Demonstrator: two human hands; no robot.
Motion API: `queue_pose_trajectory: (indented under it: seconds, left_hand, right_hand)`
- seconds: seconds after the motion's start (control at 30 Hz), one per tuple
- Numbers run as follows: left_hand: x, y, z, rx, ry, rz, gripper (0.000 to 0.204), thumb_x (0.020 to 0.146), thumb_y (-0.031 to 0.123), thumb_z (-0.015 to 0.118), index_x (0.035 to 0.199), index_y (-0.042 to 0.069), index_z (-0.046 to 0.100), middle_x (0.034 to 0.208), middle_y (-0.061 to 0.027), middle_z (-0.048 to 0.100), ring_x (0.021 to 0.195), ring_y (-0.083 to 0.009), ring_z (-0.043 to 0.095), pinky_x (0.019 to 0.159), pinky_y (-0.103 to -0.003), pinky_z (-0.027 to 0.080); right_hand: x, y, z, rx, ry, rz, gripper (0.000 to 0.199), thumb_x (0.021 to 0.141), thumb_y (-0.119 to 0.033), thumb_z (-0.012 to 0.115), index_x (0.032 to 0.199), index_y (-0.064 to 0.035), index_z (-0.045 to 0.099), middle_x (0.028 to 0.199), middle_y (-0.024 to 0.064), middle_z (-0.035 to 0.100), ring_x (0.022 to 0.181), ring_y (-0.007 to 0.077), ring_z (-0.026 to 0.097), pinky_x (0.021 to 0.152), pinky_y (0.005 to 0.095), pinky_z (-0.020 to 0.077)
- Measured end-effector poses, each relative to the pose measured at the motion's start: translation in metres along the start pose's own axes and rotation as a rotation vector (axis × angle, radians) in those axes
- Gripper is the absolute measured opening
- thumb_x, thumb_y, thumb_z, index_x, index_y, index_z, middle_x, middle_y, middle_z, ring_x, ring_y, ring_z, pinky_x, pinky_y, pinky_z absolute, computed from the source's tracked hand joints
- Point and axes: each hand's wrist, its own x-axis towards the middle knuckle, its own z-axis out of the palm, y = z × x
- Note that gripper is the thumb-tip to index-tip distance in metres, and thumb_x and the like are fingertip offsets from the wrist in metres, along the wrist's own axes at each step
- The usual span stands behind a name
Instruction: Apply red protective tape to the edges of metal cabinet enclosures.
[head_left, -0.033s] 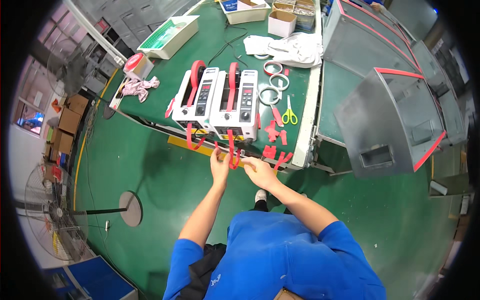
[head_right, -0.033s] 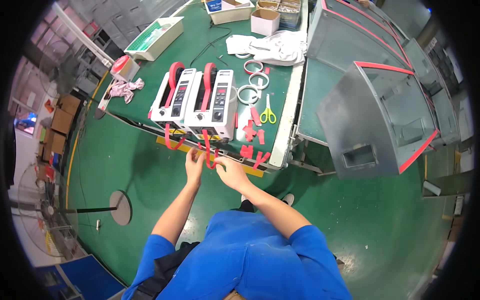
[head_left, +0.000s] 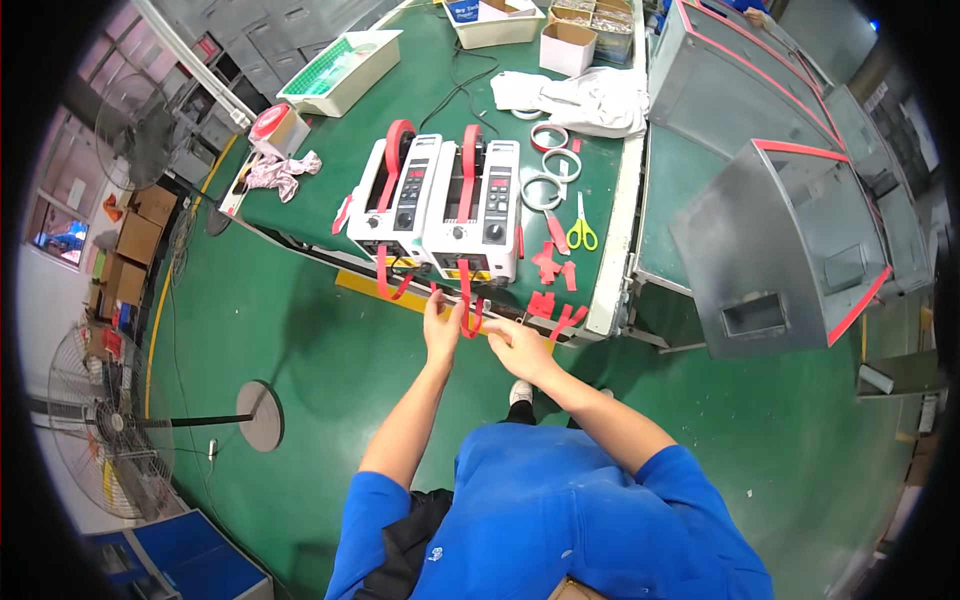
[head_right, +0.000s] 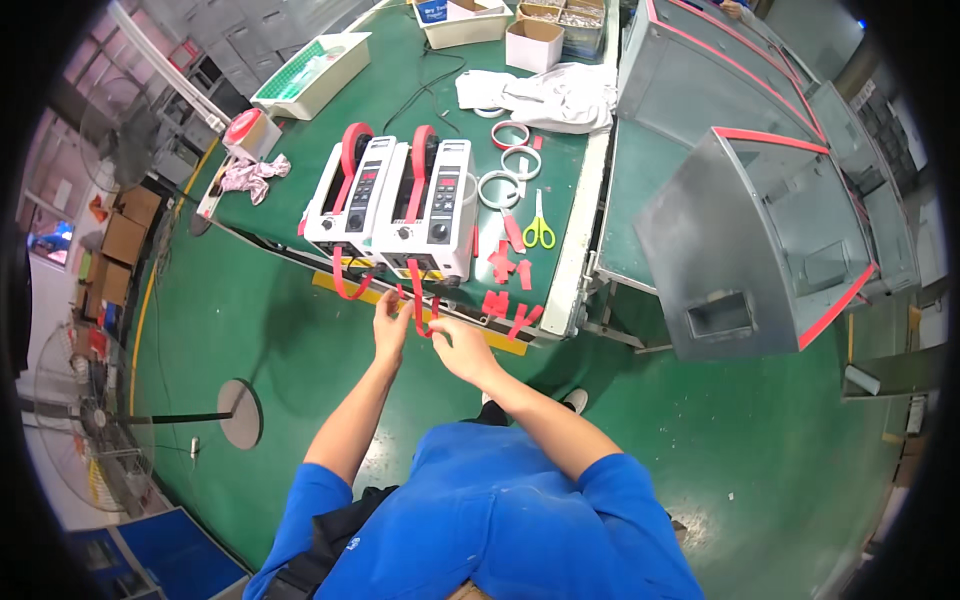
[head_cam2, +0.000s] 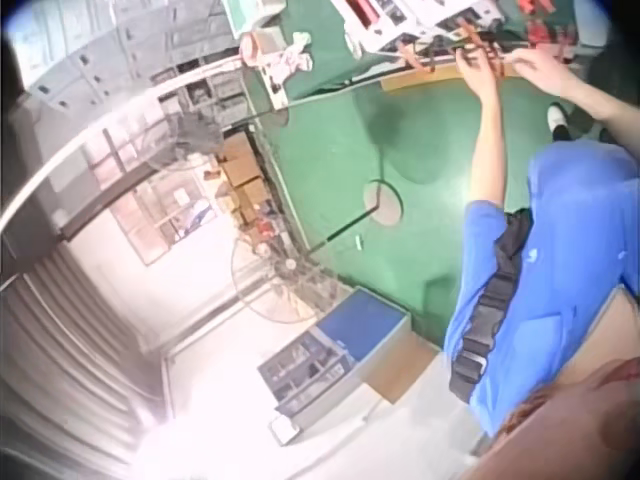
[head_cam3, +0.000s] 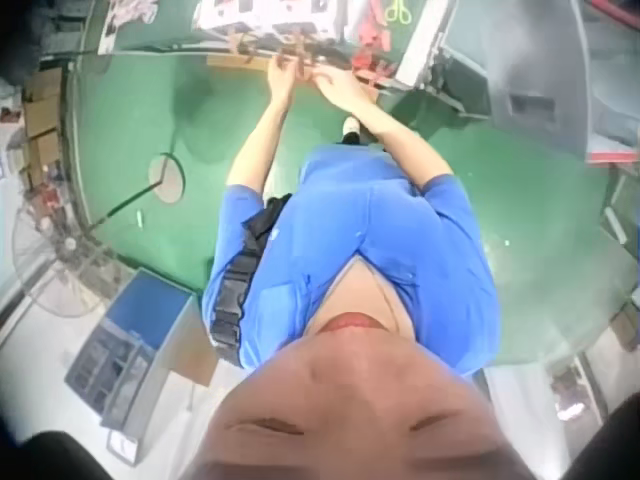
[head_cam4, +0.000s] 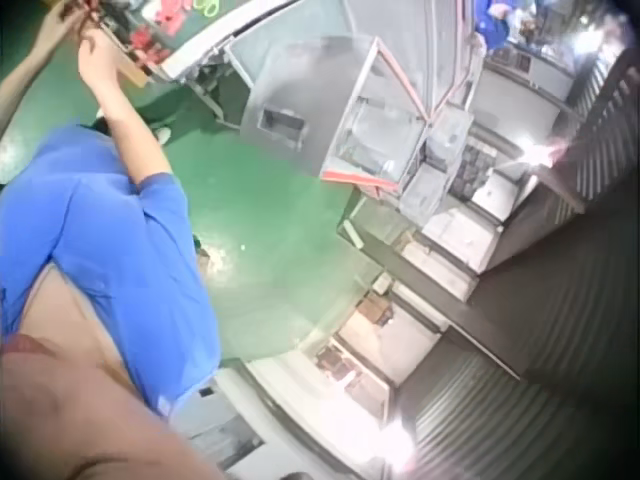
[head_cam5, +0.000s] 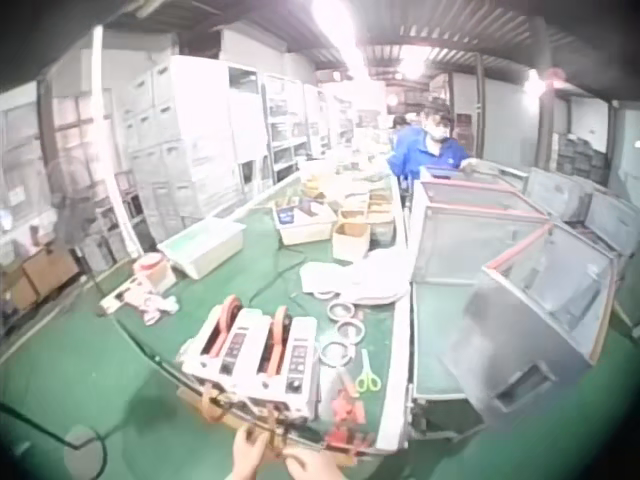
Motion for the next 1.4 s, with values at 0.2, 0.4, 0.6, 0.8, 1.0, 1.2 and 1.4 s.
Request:
queue_pose_trajectory:
  seconds: [0.2,0.4,0.6,0.8,1.0,1.2,1.4]
  left_hand:
    - [0.001,0.032,0.001,-0.306,-0.291,-0.253,0.021,0.08,0.019,0.062,0.085,-0.001,0.062,0.066,-0.0007,0.057,0.057,-0.0075,0.05,0.055,-0.022,0.042]
    - [-0.084,0.107,-0.046,-0.166,-0.698,0.378,0.004,0.077,0.004,0.061,0.078,0.001,0.062,0.067,-0.0079,0.057,0.061,-0.0166,0.056,0.054,-0.028,0.044]
    - [-0.1,0.145,-0.024,-0.304,-0.886,0.59,0.012,0.075,0.003,0.064,0.086,0.001,0.061,0.074,-0.0092,0.056,0.061,-0.0208,0.056,0.054,-0.028,0.045]
    - [-0.102,0.158,-0.002,-0.318,-0.997,0.524,0.026,0.075,0.006,0.064,0.1,0.002,0.059,0.075,-0.0093,0.056,0.065,-0.0202,0.055,0.059,-0.029,0.045]
    - [-0.103,0.181,0.022,-0.345,-1.099,0.629,0.031,0.077,0.01,0.062,0.107,0.003,0.056,0.076,-0.0097,0.053,0.067,-0.0242,0.055,0.06,-0.033,0.045]
    - [-0.075,0.201,0.045,-0.251,-1.257,0.701,0.016,0.076,0.013,0.061,0.089,0.003,0.061,0.074,-0.0107,0.056,0.071,-0.0274,0.056,0.062,-0.036,0.044]
    - [-0.027,0.251,0.079,-0.178,-1.052,0.863,0.014,0.072,0.013,0.065,0.083,0.003,0.063,0.074,-0.0112,0.06,0.069,-0.0271,0.058,0.061,-0.035,0.045]
  right_hand:
    - [-0.037,0.032,-0.012,0.054,-0.012,0.222,0.026,0.081,-0.015,0.052,0.103,-0.0017,0.057,0.099,0.0151,0.061,0.092,0.0244,0.06,0.08,0.0318,0.0463]
    - [-0.064,-0.045,-0.07,-0.361,0.405,-0.371,0.036,0.075,-0.006,0.059,0.11,-0.0009,0.052,0.113,0.0149,0.052,0.104,0.0267,0.051,0.086,0.0337,0.0411]
    - [-0.106,-0.078,-0.111,-0.51,0.038,-0.257,0.021,0.071,-0.015,0.066,0.088,-0.0054,0.06,0.087,0.0092,0.057,0.078,0.0248,0.056,0.068,0.0331,0.0454]
    - [-0.142,-0.08,-0.146,-0.468,0.083,-0.134,0.011,0.071,-0.009,0.065,0.078,-0.0043,0.059,0.075,0.008,0.055,0.069,0.0246,0.056,0.061,0.0326,0.0453]
    - [-0.168,-0.08,-0.177,-0.666,0.175,-0.096,0.01,0.072,-0.002,0.06,0.08,-0.0031,0.055,0.076,0.0112,0.053,0.07,0.0274,0.053,0.062,0.0354,0.0439]
    - [-0.203,-0.072,-0.244,-0.758,0.405,-0.143,0.004,0.079,0.002,0.051,0.082,-0.0005,0.05,0.079,0.0095,0.046,0.066,0.0205,0.049,0.06,0.0269,0.0397]
    - [-0.227,-0.115,-0.321,-0.713,0.472,-0.067,0.013,0.082,0.001,0.052,0.094,0.0006,0.058,0.087,0.0129,0.056,0.08,0.025,0.055,0.073,0.0314,0.0438]
